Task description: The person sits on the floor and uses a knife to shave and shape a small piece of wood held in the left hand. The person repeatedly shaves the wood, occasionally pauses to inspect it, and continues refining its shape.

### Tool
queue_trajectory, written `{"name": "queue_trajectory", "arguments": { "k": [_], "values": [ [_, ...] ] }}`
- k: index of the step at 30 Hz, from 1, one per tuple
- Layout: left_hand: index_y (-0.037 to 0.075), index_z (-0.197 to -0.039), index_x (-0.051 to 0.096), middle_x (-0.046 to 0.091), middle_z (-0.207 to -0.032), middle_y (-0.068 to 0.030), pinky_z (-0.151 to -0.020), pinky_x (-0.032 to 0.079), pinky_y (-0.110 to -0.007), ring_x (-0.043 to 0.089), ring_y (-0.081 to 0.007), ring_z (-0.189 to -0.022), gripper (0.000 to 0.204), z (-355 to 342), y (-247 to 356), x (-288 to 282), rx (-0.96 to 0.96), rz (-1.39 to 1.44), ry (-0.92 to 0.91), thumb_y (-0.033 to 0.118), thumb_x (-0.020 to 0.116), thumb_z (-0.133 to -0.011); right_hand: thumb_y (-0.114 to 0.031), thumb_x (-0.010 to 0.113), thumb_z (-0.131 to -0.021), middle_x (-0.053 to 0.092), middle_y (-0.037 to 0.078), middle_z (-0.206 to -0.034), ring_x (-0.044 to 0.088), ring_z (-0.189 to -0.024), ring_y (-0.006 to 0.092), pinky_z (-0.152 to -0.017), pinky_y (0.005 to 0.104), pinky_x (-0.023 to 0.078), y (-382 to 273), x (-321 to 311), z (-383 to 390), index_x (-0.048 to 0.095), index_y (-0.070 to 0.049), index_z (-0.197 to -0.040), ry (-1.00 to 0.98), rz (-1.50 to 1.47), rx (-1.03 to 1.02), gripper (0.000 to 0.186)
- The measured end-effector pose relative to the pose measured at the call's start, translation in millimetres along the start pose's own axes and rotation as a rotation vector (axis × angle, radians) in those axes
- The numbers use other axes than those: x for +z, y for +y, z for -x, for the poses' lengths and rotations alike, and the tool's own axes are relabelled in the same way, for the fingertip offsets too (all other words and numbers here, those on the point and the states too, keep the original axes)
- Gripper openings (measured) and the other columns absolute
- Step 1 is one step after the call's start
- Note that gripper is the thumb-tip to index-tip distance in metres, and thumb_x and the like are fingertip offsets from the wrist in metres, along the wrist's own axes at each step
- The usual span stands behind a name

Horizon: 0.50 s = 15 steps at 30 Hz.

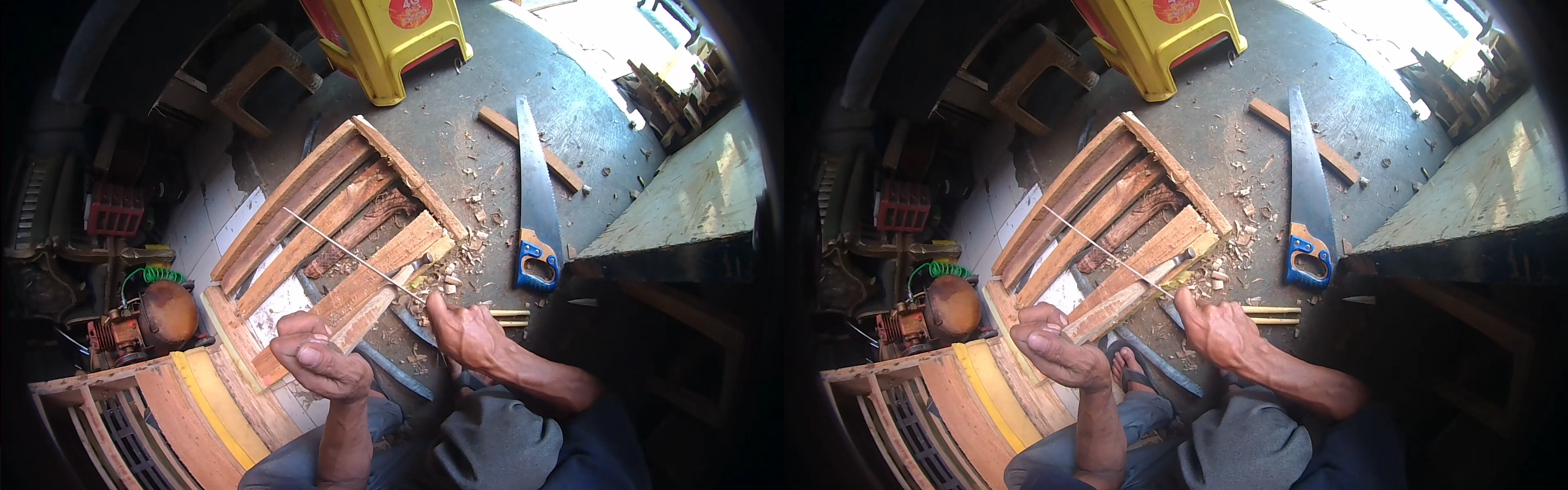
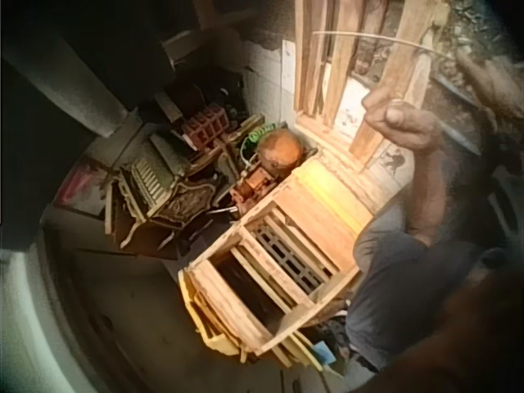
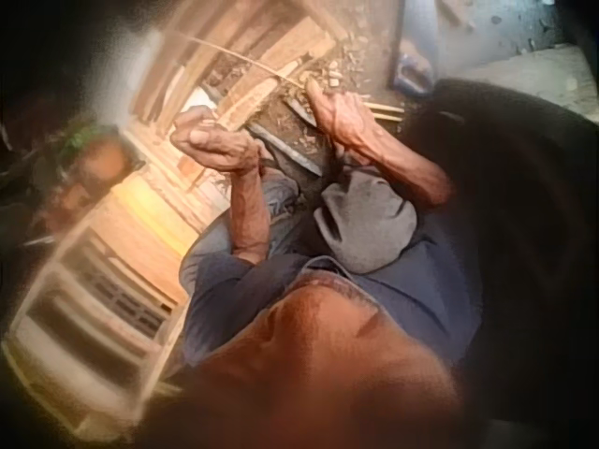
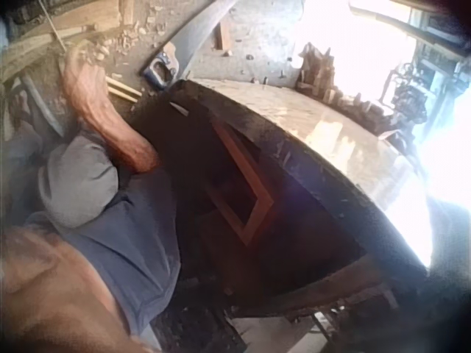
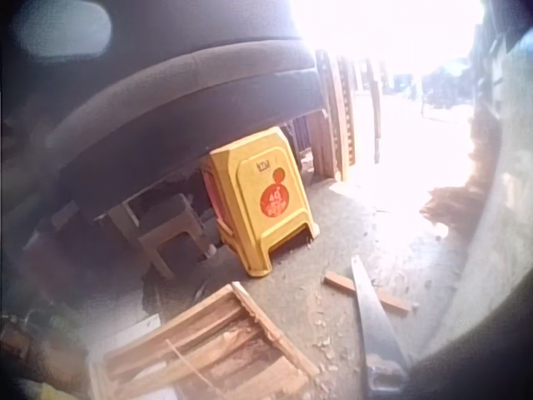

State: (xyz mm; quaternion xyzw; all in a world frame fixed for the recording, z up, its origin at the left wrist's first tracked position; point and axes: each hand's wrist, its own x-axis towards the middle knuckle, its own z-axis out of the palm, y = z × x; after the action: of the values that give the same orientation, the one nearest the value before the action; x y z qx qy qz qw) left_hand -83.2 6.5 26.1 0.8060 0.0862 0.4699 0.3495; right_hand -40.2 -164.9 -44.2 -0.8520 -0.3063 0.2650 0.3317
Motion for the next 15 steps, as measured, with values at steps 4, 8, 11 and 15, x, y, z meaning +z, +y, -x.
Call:
{"name": "queue_trajectory", "arguments": {
  "k": [4,8,11,15],
  "values": [
    [0.005,-0.087,0.035,0.041,-0.078,-0.0078,-0.062,0.032,-0.027,0.035,-0.0123,-0.069,0.033,4.6,-2.0,-5.3,-0.033,-0.047,0.018,0.028,0.029,-0.111,-0.015,0.052,-0.095,0.068,0.025,-0.080,0.067,-0.064,0.0468,-0.058,0.0569,0.053,-17.0,-8.4,16.0,0.044,-0.004,-0.103,0.191,-0.093,-0.149,0.015],
    [0.007,-0.086,0.033,0.042,-0.079,-0.0079,-0.061,0.031,-0.026,0.034,-0.0119,-0.068,0.034,-0.1,0.9,-1.2,-0.009,-0.049,0.018,0.028,0.028,-0.111,-0.007,0.063,-0.091,0.062,0.020,-0.067,0.062,-0.054,0.0410,-0.048,0.0490,0.049,-10.4,-4.2,5.3,0.047,-0.002,-0.089,0.130,0.013,-0.128,0.018],
    [0.007,-0.085,0.033,0.043,-0.079,-0.0083,-0.062,0.031,-0.026,0.034,-0.0119,-0.068,0.035,0.9,-1.3,-3.2,-0.031,-0.061,0.025,0.029,0.028,-0.111,-0.011,0.055,-0.094,0.066,0.023,-0.075,0.065,-0.062,0.0453,-0.054,0.0541,0.050,-24.6,-14.5,11.5,0.045,-0.002,-0.097,0.208,-0.055,-0.182,0.013],
    [0.007,-0.085,0.033,0.043,-0.079,-0.0088,-0.062,0.032,-0.026,0.035,-0.0121,-0.069,0.035,2.3,-1.6,-2.3,-0.017,-0.034,0.022,0.029,0.027,-0.111,-0.010,0.054,-0.092,0.066,0.023,-0.075,0.066,-0.063,0.0472,-0.055,0.0548,0.052,-7.1,-0.9,1.3,0.045,-0.002,-0.098,0.066,-0.039,-0.018,0.014]
  ]
}}
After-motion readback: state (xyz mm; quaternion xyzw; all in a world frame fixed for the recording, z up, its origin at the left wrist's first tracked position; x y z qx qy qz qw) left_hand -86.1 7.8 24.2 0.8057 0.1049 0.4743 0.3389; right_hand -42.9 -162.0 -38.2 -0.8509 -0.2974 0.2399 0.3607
